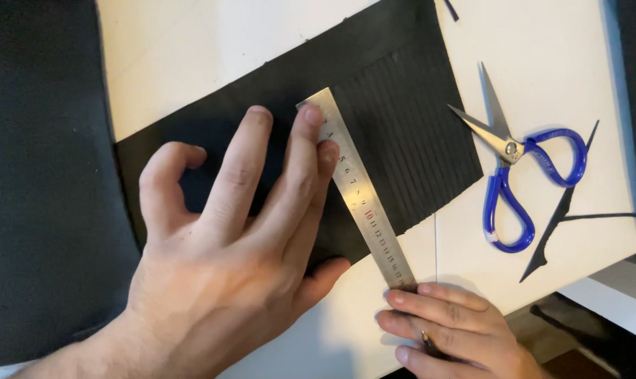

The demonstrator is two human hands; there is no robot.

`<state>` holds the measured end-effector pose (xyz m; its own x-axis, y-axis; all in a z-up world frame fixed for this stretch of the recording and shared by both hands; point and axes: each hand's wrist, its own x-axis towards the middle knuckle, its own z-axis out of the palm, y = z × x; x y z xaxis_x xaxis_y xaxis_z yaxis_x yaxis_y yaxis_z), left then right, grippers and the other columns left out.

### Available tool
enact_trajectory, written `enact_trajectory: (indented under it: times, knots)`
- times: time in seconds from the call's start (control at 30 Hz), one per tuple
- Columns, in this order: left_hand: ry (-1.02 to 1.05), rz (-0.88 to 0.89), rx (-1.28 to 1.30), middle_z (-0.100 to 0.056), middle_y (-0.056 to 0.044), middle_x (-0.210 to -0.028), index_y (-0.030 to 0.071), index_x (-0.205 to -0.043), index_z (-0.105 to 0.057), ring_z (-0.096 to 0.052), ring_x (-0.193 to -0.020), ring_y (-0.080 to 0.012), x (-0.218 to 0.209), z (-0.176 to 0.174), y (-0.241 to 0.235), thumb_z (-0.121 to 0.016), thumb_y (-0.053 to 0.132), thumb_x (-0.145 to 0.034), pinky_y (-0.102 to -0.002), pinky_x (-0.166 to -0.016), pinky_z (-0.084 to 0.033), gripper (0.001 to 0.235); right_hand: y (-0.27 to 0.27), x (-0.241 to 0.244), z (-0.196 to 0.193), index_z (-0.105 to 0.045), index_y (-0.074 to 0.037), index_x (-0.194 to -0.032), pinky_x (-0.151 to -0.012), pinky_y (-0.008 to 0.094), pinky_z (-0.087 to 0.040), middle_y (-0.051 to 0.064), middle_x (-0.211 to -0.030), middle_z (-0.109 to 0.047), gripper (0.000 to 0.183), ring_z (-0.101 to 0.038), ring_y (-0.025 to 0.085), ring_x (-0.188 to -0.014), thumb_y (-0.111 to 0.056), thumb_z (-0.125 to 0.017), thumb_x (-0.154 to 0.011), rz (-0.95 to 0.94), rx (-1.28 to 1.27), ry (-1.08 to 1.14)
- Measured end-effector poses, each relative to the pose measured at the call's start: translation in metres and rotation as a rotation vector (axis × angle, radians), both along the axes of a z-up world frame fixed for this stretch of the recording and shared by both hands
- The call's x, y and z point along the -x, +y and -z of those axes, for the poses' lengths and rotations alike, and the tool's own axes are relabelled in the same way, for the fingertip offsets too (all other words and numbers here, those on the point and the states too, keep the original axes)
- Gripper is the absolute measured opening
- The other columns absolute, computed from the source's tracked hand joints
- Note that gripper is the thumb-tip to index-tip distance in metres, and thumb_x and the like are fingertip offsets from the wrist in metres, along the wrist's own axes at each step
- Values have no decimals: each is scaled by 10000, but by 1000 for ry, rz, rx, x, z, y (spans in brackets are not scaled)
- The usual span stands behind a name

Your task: Marking parallel lines on a piece of black leather using a metal ruler and a pen for precision.

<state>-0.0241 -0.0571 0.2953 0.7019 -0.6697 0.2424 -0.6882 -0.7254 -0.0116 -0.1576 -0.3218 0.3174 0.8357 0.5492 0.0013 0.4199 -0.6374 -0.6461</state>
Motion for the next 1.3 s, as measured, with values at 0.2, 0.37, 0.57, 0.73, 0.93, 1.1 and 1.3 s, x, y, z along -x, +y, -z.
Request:
enact_trajectory:
  times: [0.2, 0.37, 0.57, 0.73, 0.93, 1.1, 1.3]
  knots:
    - [12, 7, -61, -559, -20, -1558, 163, -1435, -697, -557, -1364, -243, 1, 1, -2, -485, 807, -935, -466, -920, -421, 843, -4, -1, 2, -760, -166, -946, -1064, 344, -535, 19, -1182, -794, 40, -732, 196, -1203, -180, -747, -911, -15, -10, 7]
    - [8, 8, -82, -543, -23, -1574, 169, -1456, -690, -544, -1370, -244, 1, 0, -2, -442, 796, -963, -463, -910, -427, 835, -5, -2, 1, -724, -181, -939, -1074, 354, -521, 16, -1204, -789, 18, -726, 213, -1221, -179, -707, -938, -41, 2, 25]
    - [16, 1, -87, -526, -19, -1597, 193, -1475, -683, -532, -1383, -245, 1, 1, -1, -436, 804, -959, -465, -921, -424, 838, -5, -1, 2, -740, -171, -939, -1072, 371, -530, 29, -1192, -790, 19, -728, 223, -1212, -168, -733, -921, -45, -14, 2]
    - [20, 0, -77, -517, -19, -1602, 176, -1481, -676, -522, -1381, -247, 1, 0, -1, -464, 818, -934, -470, -912, -434, 870, -4, 0, 0, -707, -163, -932, -1083, 358, -515, 30, -1197, -794, 16, -723, 208, -1224, -157, -719, -924, -36, 4, 20]
    - [36, -2, -43, -500, -29, -1610, 165, -1498, -668, -507, -1395, -257, 3, 2, 0, -426, 761, -988, -487, -915, -446, 821, -3, -1, 1, -708, -171, -917, -1084, 369, -513, 45, -1191, -791, 34, -720, 229, -1223, -152, -688, -937, -42, -3, 0]
    - [31, -6, -30, -522, -16, -1598, 166, -1502, -667, -552, -1366, -254, 3, 3, -1, -457, 767, -964, -484, -924, -437, 833, -1, -2, -1, -714, -171, -915, -1079, 366, -517, 47, -1190, -791, 22, -732, 235, -1213, -158, -704, -931, -35, -5, -1]
    - [10, -10, -29, -551, -9, -1587, 176, -1459, -715, -579, -1348, -248, 3, 2, -2, -426, 760, -1001, -475, -928, -435, 796, -5, -3, -2, -689, -166, -926, -1097, 374, -497, 53, -1207, -790, 21, -721, 236, -1233, -159, -693, -945, -48, -11, 29]
